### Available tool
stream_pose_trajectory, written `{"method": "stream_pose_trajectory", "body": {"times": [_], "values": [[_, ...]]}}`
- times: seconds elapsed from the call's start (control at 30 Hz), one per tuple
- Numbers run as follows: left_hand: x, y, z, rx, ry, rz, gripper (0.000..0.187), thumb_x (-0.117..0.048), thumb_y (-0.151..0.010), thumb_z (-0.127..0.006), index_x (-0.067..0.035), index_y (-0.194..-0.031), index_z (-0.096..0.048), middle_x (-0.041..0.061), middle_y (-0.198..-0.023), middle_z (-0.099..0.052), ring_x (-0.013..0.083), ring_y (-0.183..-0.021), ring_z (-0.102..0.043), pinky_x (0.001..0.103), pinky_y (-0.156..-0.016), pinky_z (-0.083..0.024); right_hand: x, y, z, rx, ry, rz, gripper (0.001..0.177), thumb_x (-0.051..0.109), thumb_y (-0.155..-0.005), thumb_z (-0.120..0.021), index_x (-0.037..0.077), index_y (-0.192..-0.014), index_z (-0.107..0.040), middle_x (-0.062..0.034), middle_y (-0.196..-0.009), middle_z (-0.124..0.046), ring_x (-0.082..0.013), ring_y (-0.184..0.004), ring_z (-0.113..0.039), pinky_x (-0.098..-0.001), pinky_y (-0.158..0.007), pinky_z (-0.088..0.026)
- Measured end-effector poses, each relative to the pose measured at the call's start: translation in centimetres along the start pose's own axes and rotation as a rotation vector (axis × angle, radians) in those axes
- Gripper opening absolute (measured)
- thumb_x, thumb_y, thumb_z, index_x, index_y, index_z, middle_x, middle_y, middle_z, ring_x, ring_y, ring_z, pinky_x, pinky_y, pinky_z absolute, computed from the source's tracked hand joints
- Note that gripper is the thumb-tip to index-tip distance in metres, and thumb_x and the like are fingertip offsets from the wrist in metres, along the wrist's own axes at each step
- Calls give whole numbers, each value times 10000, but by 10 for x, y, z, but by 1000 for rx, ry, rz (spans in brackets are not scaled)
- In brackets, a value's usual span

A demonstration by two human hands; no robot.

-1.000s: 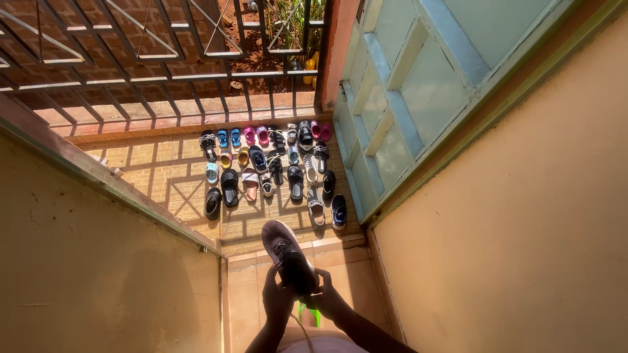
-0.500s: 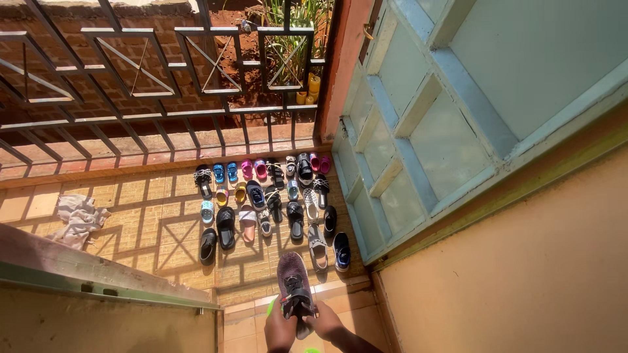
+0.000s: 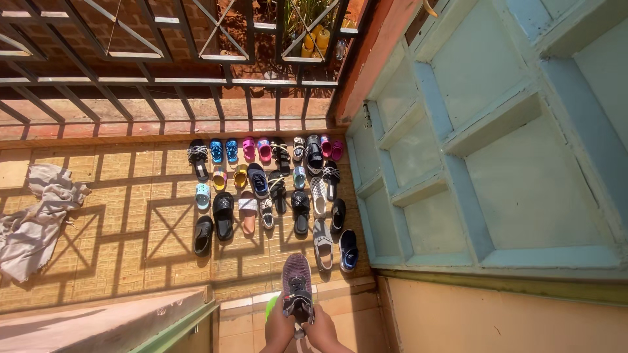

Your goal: The person repeatedly picks up pairs of shoes from an indoor wooden shoe rack, walks to an outdoor balcony, and places them on the tiled floor among other shoes. This cycle is performed multiple times with different pairs of shoes.

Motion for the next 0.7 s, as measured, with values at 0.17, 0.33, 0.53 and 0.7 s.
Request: {"method": "stream_pose_trajectory", "body": {"times": [0.17,0.33,0.53,0.7], "values": [[46,-50,-43,88,-170,145,420,-192,-832,-689,-108,-1243,-661,182,-1131,-740,391,-1064,-699,493,-922,-554,-34,-56,-22,-95,-94,-5,518,144,-765,-828,73,-1231,-614,-153,-1175,-742,-350,-1118,-699,-429,-927,-559],[104,-115,-102,97,-134,192,474,-178,-773,-711,-121,-1242,-679,219,-1053,-732,422,-976,-698,511,-861,-552,-118,-151,-78,-35,-118,-211,575,73,-659,-866,83,-1194,-655,-113,-1105,-752,-295,-1025,-716,-394,-880,-562],[176,-204,-180,1,-224,118,596,-134,-762,-765,39,-1314,-620,257,-1252,-625,420,-1161,-601,463,-1009,-493,-199,-258,-153,-124,-54,-324,370,200,-784,-786,126,-1135,-698,-159,-1011,-755,-344,-944,-717,-426,-816,-559],[242,-284,-239,64,-215,286,466,-89,-764,-736,-74,-1229,-702,200,-1161,-639,396,-1076,-637,468,-951,-512,-238,-346,-208,-21,-51,-422,416,210,-783,-779,87,-1154,-638,-171,-985,-746,-354,-939,-729,-454,-820,-560]]}}
Point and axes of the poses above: each hand's wrist, its own y-axis away from the middle knuckle, its own z-axis out of the back of the hand, x = y × z, the point moved 9 cm from there along -y, towards the middle knuckle
